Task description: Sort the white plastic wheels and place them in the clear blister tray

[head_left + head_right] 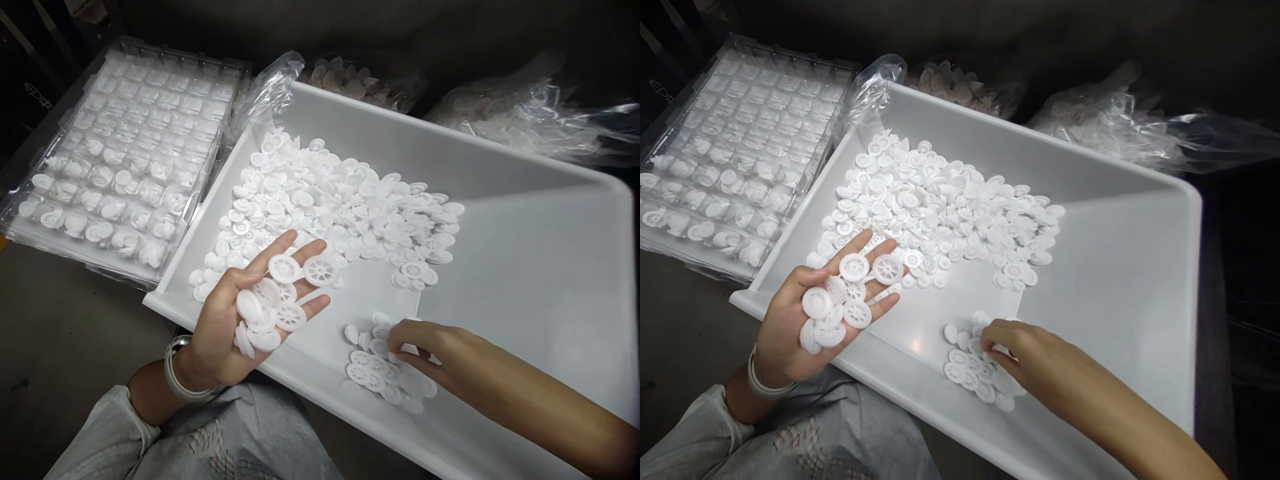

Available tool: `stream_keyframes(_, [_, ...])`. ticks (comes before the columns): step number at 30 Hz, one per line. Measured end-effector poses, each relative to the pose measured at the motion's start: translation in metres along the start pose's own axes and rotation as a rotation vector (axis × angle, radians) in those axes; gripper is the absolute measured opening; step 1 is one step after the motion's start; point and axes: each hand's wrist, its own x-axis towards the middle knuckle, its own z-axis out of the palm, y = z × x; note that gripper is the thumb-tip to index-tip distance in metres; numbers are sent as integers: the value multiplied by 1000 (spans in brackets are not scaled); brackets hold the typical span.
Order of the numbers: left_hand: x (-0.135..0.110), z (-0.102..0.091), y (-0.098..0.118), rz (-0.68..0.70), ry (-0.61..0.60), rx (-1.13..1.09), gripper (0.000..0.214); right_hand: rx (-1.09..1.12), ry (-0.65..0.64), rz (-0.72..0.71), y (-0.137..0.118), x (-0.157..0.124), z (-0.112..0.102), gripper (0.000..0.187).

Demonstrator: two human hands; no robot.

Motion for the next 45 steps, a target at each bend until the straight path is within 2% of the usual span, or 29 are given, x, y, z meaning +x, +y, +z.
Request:
stream_keyframes(2, [0,1,0,-2,10,11,41,13,-109,-10,2,0,-7,31])
stream_keyframes(3, [0,1,0,-1,18,18,41,13,-125,-32,0,1,-14,29])
stream_keyframes(5, [0,2,-1,-4,28,30,40,12,20,-115,-14,2,-30,27])
stream_keyframes(8, [1,3,-3,-5,25,36,40,84,363,-360,-52,7,-53,24])
stream_keyframes(10, [1,3,-4,6,31,32,41,110,466,-535,-79,15,-64,27])
stream_keyframes(13, [2,3,-5,13,47,30,43,148,406,-618,-106,35,-72,33])
stream_keyframes(18, [3,6,-4,6,-17,6,45,300,206,-594,-114,62,-72,29])
stream_keyframes(23, [3,6,-2,-6,-13,5,46,247,254,-641,-114,61,-72,26])
stream_keyframes(26, [3,5,-1,-9,2,-9,47,258,225,-664,-115,57,-73,32])
stream_keyframes(29, [2,4,-1,-42,25,-11,47,253,202,-722,-116,54,-75,28])
stream_keyframes(33, [3,1,-1,-60,-11,-20,47,221,232,-771,-119,55,-73,24])
stream_keyframes(40, [4,1,-1,-28,4,4,47,397,163,-668,-122,64,-69,18])
stream_keyframes(45, [4,1,-3,-19,19,11,53,490,162,-591,-121,66,-65,14])
